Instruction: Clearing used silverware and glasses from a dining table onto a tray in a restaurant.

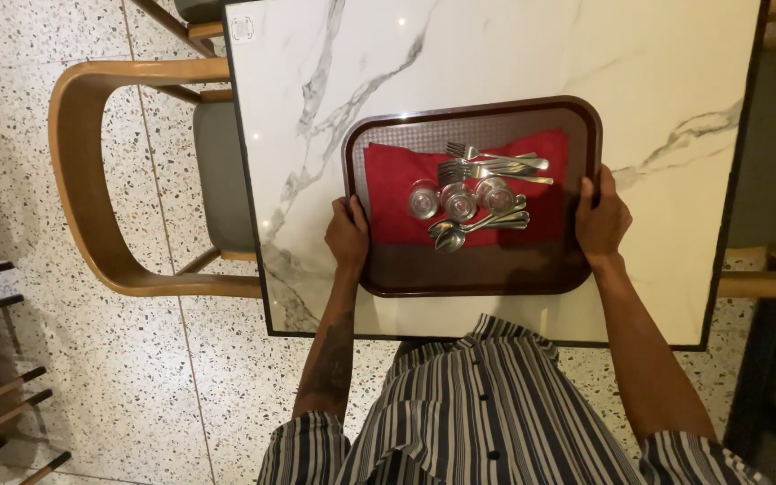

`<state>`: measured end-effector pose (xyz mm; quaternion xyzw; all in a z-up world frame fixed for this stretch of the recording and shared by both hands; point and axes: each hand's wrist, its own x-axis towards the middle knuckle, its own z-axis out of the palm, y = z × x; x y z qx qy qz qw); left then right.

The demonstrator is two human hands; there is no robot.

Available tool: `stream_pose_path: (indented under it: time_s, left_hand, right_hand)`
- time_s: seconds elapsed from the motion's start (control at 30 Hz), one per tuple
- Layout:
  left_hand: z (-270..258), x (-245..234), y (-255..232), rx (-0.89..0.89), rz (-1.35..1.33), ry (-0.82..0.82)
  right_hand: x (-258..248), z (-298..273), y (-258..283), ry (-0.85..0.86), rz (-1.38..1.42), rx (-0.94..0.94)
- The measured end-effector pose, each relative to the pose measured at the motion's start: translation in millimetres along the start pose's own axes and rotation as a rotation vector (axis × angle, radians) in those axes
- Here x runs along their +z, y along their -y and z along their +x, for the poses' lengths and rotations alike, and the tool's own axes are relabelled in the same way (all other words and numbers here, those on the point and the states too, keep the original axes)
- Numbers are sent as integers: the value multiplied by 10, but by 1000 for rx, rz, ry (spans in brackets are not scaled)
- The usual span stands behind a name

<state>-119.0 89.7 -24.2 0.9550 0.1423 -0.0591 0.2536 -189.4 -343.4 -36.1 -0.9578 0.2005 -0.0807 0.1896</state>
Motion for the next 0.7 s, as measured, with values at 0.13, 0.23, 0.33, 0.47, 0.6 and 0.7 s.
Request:
stream_pose_path:
  time_s: [0.13,0.23,0.33,0.47,0.6,0.7]
  left_hand:
    - [-5,-10,12,-17,-53,10]
    - [-40,-73,-48,-15,-75,1]
    - [-80,-186,-109,-33,-135,-4]
    - [-165,-397,-166,-67,-227,-25]
    - [-344,-708,-207,-79,-288,-50]
    - [-483,-968,-223,-110,-320,-61]
  right_hand:
    - [32,5,-63,-32,39,-16]
    - [-23,26,-73,-63,34,-56]
    - [-106,58,-39,-96,51,-101]
    - [-285,89,15,-70,131,-103]
    - [-425,75,106,-63,146,-125]
    - [-561,94,222,-62,187,-173]
